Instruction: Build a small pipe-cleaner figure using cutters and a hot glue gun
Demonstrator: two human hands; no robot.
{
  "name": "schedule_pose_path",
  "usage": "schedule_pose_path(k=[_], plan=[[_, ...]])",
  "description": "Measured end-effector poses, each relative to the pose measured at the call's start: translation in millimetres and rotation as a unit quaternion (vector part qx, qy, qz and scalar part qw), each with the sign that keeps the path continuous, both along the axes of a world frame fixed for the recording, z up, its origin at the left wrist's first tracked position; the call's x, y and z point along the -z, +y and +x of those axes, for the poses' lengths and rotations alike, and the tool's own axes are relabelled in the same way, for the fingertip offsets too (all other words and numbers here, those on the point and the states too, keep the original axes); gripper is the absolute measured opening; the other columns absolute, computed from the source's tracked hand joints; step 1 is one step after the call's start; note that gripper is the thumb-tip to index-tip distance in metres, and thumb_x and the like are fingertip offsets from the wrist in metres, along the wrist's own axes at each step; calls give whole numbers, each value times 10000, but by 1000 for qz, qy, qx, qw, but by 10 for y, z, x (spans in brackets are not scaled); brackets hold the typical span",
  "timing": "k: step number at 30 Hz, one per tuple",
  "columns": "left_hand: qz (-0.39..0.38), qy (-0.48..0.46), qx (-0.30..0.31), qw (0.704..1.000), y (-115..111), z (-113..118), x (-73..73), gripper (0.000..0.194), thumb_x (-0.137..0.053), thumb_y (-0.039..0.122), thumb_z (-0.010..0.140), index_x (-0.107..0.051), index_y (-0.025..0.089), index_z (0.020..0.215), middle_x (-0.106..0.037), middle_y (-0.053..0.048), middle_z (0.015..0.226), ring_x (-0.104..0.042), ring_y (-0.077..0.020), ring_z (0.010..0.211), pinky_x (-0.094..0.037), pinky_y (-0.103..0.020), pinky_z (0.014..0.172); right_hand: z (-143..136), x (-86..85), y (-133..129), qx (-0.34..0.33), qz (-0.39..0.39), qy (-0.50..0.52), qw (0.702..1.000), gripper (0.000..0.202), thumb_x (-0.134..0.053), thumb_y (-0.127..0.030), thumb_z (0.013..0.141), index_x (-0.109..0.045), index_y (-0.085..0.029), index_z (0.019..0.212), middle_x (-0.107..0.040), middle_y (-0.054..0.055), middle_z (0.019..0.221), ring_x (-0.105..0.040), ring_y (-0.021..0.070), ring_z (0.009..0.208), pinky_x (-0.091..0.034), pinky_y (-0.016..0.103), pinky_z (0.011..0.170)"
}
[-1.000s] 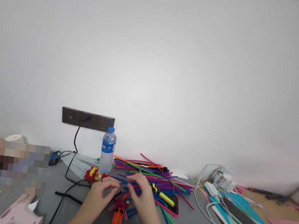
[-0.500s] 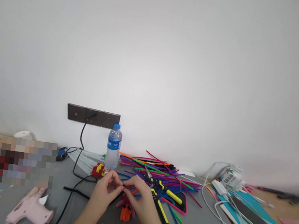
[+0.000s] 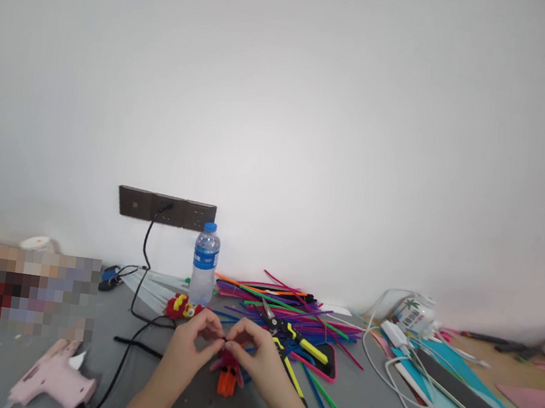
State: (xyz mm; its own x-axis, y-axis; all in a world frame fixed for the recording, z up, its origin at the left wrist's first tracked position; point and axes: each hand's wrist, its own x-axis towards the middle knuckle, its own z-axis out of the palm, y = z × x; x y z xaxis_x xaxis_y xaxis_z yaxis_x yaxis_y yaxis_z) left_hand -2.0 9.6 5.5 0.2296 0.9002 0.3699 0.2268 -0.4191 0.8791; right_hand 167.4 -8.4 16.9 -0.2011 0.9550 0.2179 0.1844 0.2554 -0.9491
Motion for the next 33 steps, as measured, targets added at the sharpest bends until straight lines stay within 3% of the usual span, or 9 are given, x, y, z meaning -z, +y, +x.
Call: schedule_pose_path(k=[6, 10, 14, 21, 27, 33], plan=[[66, 55, -20, 996, -14, -12, -2, 42, -623, 178, 717, -637, 214, 734, -666, -11, 731, -603, -179, 687, -491, -269, 650, 26, -66, -31, -57, -79, 63, 993, 343, -658, -525, 774, -560, -196, 757, -553, -36, 622, -571, 130, 532, -378, 196, 431], [50, 39, 15, 998, -14, -14, 27, 31, -647, 225, 766, -652, 204, 745, -652, -15, 730, -587, -180, 695, -468, -265, 650, 44, -95, -26, -48, -58, 74, 994, 387, -685, -540, 765, -569, -173, 731, -509, -44, 610, -493, 94, 545, -373, 192, 496], [30, -26, 68, 997, -21, -13, 10, 65, -649, 230, 788, -656, 187, 740, -598, -18, 755, -577, -177, 722, -460, -261, 660, 46, -117, -33, -77, -70, 100, 990, 401, -697, -557, 750, -550, -184, 734, -515, -42, 608, -506, 100, 527, -369, 194, 468], [-42, -108, 148, 982, -33, -1, 4, 109, -693, 251, 775, -649, 171, 716, -527, -7, 769, -534, -163, 730, -430, -249, 656, 129, -33, -3, -105, -71, 118, 985, 328, -769, -455, 720, -615, -166, 717, -568, -14, 659, -565, 121, 603, -421, 203, 507], [-67, -119, 174, 975, -36, 1, 5, 184, -744, 319, 759, -669, 162, 697, -516, -6, 765, -507, -153, 729, -407, -242, 653, 162, 9, 19, -123, -64, 125, 982, 314, -801, -427, 695, -651, -151, 713, -611, 0, 681, -566, 119, 623, -454, 218, 562], [-81, -100, 203, 971, -48, -26, -29, 234, -747, 381, 767, -686, 161, 715, -505, 7, 725, -475, -140, 690, -380, -242, 644, 157, 75, 38, -164, -103, 158, 968, 330, -828, -413, 663, -638, -146, 702, -603, -19, 626, -512, 77, 453, -423, 206, 453]])
